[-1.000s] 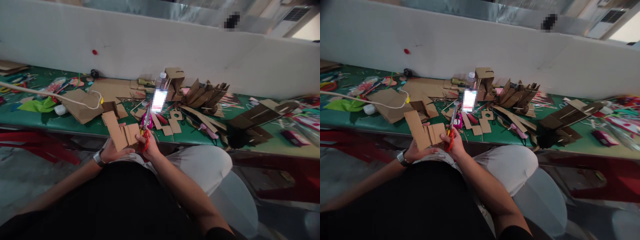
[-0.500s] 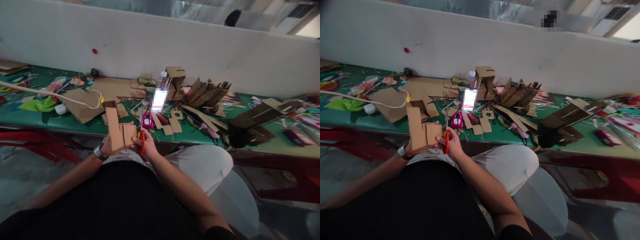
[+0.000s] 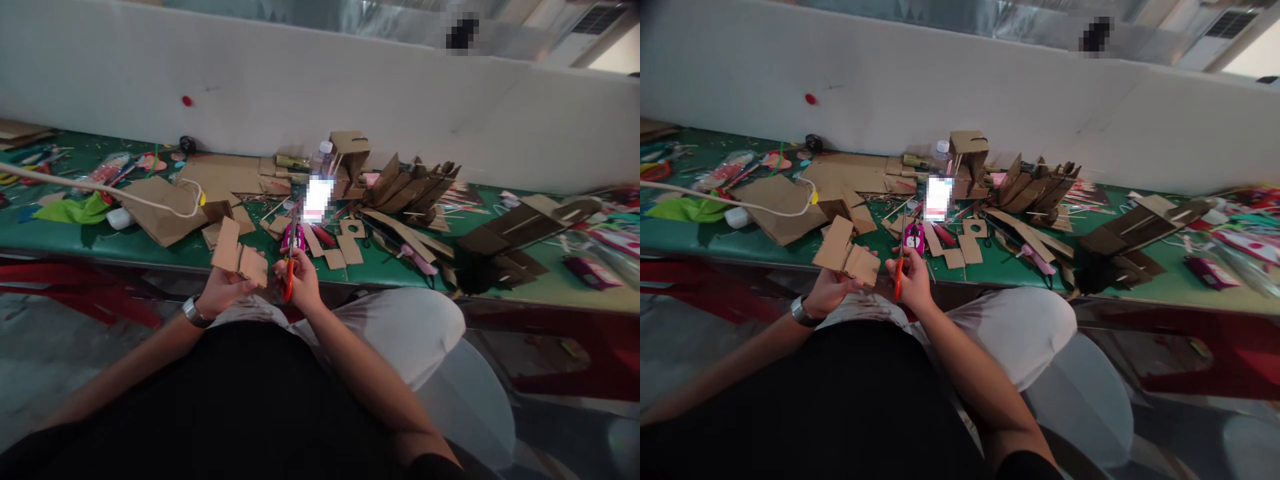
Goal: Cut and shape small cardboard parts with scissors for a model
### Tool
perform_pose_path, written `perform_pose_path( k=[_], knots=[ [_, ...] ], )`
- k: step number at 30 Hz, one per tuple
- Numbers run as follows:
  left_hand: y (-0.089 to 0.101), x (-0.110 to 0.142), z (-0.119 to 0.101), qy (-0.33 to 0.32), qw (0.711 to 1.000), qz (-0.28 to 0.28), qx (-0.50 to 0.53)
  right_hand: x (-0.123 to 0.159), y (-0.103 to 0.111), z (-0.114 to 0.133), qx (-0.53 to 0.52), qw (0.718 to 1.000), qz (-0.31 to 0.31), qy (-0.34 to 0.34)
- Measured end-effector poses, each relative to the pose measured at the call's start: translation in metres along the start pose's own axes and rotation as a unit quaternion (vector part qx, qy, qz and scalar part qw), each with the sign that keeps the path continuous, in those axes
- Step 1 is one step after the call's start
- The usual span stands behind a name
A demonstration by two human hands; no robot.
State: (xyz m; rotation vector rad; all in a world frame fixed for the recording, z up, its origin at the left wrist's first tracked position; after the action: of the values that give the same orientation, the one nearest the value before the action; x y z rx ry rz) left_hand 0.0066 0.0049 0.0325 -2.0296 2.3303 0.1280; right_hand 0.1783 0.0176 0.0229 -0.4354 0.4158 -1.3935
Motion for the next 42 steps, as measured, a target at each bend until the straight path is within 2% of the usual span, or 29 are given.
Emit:
perform_pose_path(
  k=[4, 7, 12, 18, 24, 28, 32, 36, 38, 42],
  knots=[
    [-0.001, -0.001, 0.006, 0.024, 1.000, -0.010, -0.012, 0.002, -0.007, 0.015, 0.041, 0.997, 0.032, 0.054],
    [0.002, -0.001, 0.008, 0.028, 0.999, -0.026, -0.020, 0.004, -0.014, 0.015, 0.058, 0.994, 0.064, 0.064],
    [0.005, -0.001, 0.010, 0.044, 0.998, -0.031, -0.013, 0.007, -0.022, 0.007, 0.048, 0.993, 0.100, 0.041],
    [0.004, 0.002, 0.011, 0.045, 0.998, -0.026, -0.020, 0.006, -0.023, -0.001, 0.048, 0.994, 0.101, 0.021],
    [0.004, 0.001, -0.003, 0.011, 0.998, -0.039, -0.054, 0.006, -0.016, -0.014, 0.035, 0.996, 0.080, -0.016],
    [0.007, 0.001, -0.012, -0.021, 0.991, -0.049, -0.121, 0.010, -0.018, -0.015, 0.020, 0.995, 0.086, -0.052],
    [0.015, 0.002, -0.021, -0.068, 0.964, -0.070, -0.246, 0.010, -0.016, -0.006, 0.048, 0.994, 0.088, -0.033],
    [0.020, 0.004, -0.029, -0.129, 0.910, -0.086, -0.384, 0.007, -0.011, -0.001, 0.073, 0.995, 0.071, -0.008],
    [0.021, 0.005, -0.031, -0.151, 0.891, -0.086, -0.419, 0.005, -0.009, -0.001, 0.068, 0.996, 0.054, -0.002],
    [0.015, 0.009, -0.030, -0.174, 0.873, -0.073, -0.449, 0.003, -0.010, -0.005, 0.020, 0.999, 0.047, -0.007]
  ],
)
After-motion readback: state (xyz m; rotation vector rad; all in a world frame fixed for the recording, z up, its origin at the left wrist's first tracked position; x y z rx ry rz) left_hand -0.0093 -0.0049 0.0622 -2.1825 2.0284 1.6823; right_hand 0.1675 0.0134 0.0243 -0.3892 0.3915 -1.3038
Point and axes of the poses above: each hand's wrist, its own x-axis away from the middle knuckle, its own y-axis out of the back of the hand, z = x × y, the point moved 9 cm from there along -x, towards the middle knuckle, and after that the axes turned 13 degrees about -x, right-handed, at the moved point
